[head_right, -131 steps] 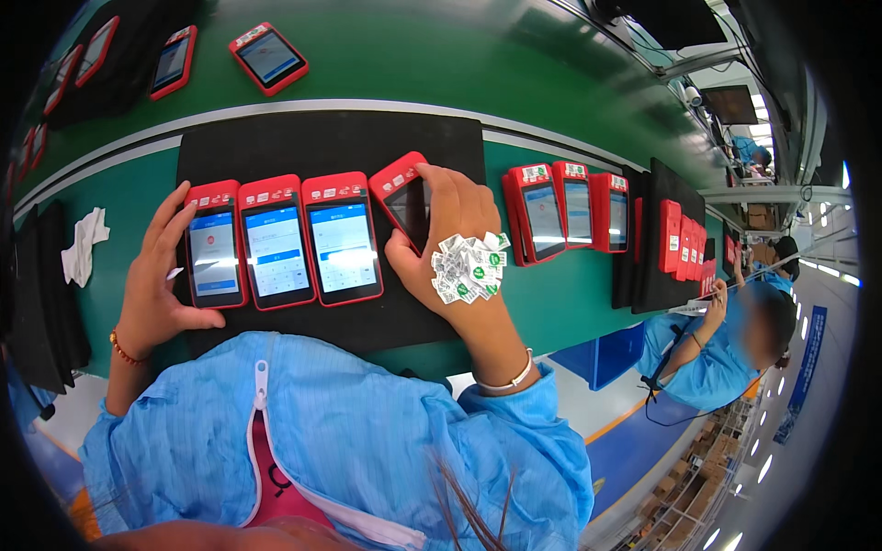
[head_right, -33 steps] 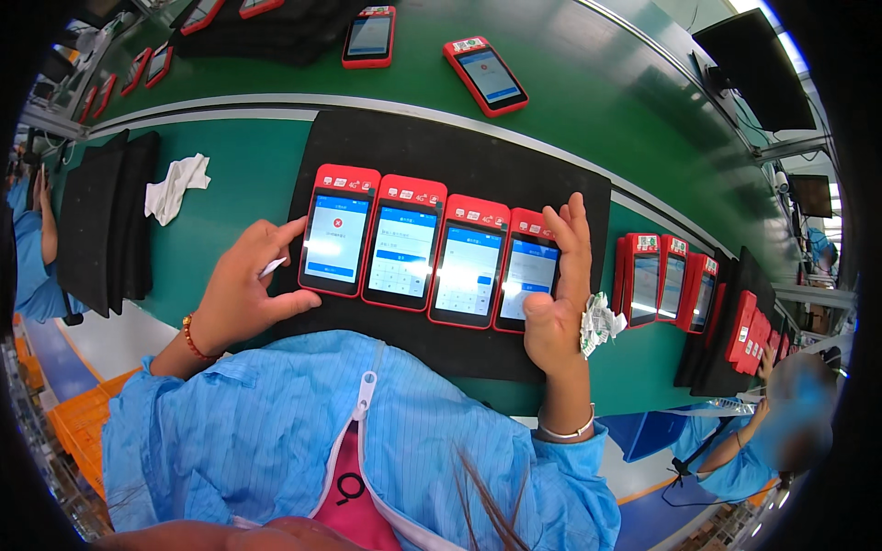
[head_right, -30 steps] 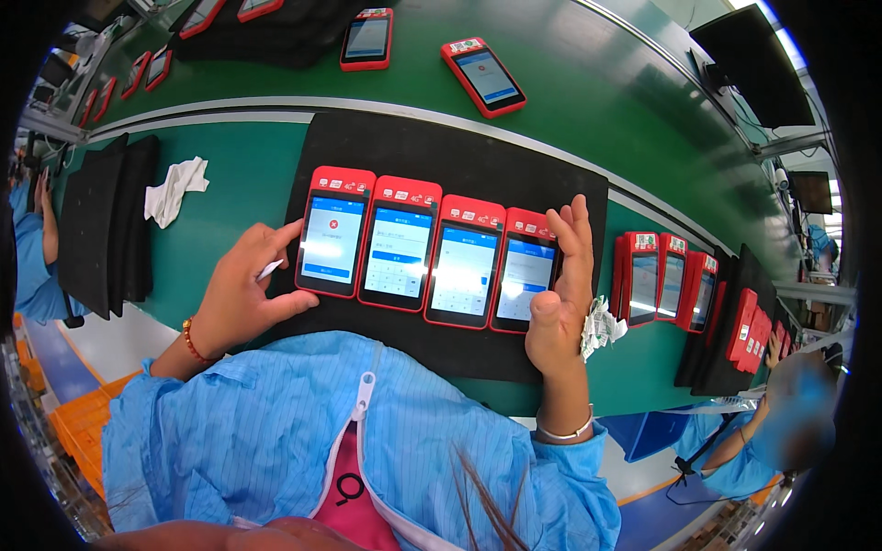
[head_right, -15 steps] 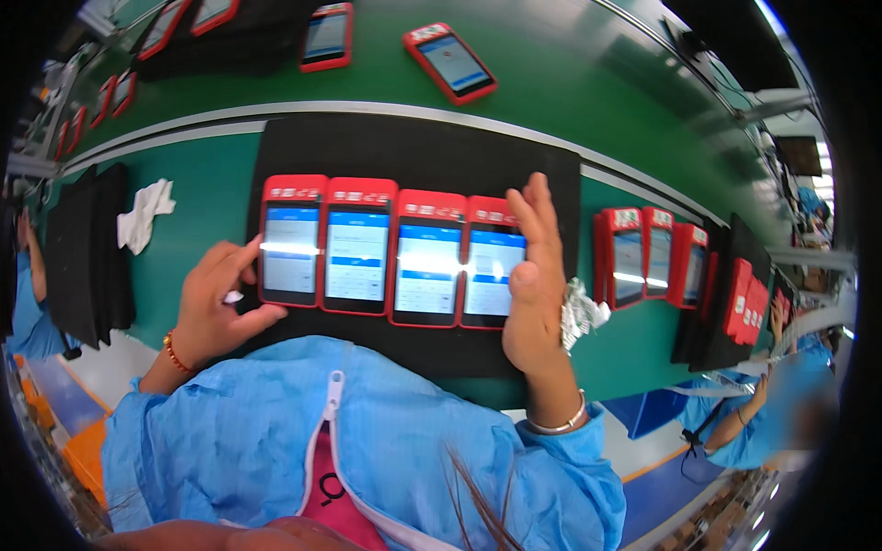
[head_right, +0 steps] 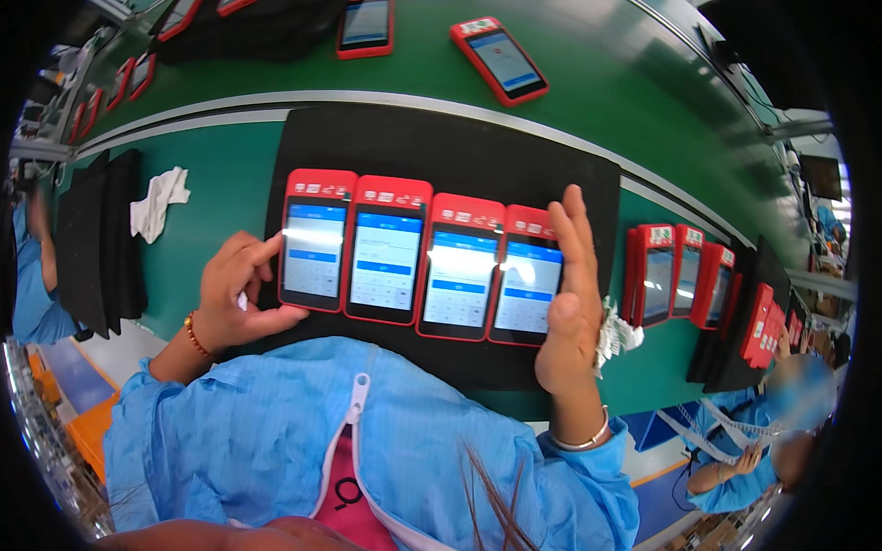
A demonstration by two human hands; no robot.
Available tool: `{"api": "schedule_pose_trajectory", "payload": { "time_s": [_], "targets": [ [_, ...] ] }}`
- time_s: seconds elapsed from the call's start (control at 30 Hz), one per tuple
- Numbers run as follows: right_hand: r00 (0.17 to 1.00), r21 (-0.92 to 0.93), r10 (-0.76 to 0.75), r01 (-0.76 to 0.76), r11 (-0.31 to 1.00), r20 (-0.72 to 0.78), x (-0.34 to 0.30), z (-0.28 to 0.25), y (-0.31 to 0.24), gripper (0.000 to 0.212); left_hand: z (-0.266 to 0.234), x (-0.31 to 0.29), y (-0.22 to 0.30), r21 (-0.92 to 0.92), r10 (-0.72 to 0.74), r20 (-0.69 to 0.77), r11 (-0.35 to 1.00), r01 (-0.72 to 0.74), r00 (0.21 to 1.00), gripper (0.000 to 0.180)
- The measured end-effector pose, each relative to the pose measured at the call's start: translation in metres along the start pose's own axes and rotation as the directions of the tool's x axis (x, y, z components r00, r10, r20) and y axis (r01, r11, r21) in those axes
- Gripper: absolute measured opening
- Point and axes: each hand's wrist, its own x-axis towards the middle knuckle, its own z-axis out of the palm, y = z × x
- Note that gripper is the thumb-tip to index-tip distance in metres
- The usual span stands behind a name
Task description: The person tests and inspects several handheld electronic devices on a production line, using a stylus to interact with the screens and applying stickers to the devices.
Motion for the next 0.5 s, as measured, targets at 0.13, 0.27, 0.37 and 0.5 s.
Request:
{"api": "schedule_pose_trajectory", "payload": {
  "time_s": [0.13,0.27,0.37,0.5],
  "targets": [
    [0.999,0.061,-0.023,0.022,0.998,0.023,0.006,0.013,0.0,0.088,0.001,-0.001,0.002,-0.012,-0.018,0.011,1.0,0.018,1.0,0.083],
    [0.999,0.06,-0.03,0.029,0.998,0.019,0.006,0.01,-0.007,0.093,0.003,-0.002,-0.001,-0.018,-0.001,-0.001,1.0,0.001,1.0,0.083],
    [1.0,0.017,-0.02,0.02,1.0,0.009,0.001,-0.005,-0.013,0.096,0.002,-0.003,-0.001,-0.012,-0.011,-0.002,1.0,0.011,1.0,0.083],
    [0.998,0.017,-0.064,0.064,0.998,0.016,-0.003,-0.017,-0.02,0.097,0.003,-0.008,-0.005,-0.009,-0.039,-0.008,0.999,0.039,0.999,0.082]
  ]
}}
